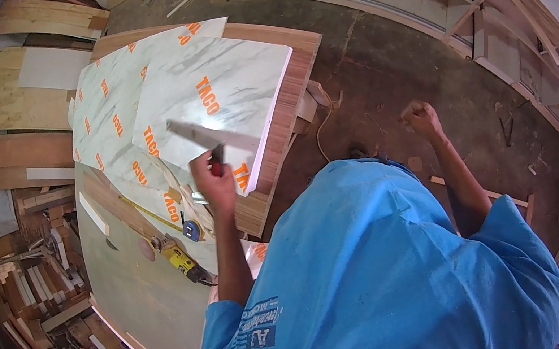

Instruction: The person measures a sheet of laminate with a tape measure and draws lines on it using a pencil and a square.

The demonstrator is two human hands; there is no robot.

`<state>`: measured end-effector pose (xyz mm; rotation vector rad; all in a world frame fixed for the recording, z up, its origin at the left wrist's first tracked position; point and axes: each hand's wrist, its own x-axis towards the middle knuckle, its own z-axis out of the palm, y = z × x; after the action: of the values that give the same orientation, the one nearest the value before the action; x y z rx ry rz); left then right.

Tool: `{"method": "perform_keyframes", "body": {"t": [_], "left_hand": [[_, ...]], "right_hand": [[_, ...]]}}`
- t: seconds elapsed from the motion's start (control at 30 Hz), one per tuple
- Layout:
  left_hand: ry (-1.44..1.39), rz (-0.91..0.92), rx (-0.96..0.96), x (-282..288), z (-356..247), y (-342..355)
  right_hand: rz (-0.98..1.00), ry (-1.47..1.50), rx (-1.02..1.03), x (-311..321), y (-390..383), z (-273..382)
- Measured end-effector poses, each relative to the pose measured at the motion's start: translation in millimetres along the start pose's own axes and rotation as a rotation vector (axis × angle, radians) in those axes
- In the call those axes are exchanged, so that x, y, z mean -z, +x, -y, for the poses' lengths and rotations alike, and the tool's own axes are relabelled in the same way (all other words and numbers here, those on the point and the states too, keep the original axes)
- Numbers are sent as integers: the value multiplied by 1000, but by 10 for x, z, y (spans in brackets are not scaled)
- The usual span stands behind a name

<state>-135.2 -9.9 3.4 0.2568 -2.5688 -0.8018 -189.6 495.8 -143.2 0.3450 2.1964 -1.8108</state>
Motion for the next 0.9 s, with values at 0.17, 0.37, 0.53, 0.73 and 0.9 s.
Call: {"method": "perform_keyframes", "body": {"t": [0.17, 0.37, 0.53, 0.73, 0.9], "left_hand": [[400, -110, 17, 705, 878, -84], [743, -98, 80, 979, 1902, -99], [518, -63, 157, 729, 2452, -385], [726, 418, 412, 802, 2376, -149], [428, 205, 516, 904, 2524, 313]], "right_hand": [[-142, -19, -212, 95, -361, -493], [-271, -145, -340, 116, -643, -988], [-136, -1173, 3, 283, -761, -1548], [-555, -454, -503, 398, -1220, -1054], [-518, -231, -665, 851, -1123, -1125]]}}
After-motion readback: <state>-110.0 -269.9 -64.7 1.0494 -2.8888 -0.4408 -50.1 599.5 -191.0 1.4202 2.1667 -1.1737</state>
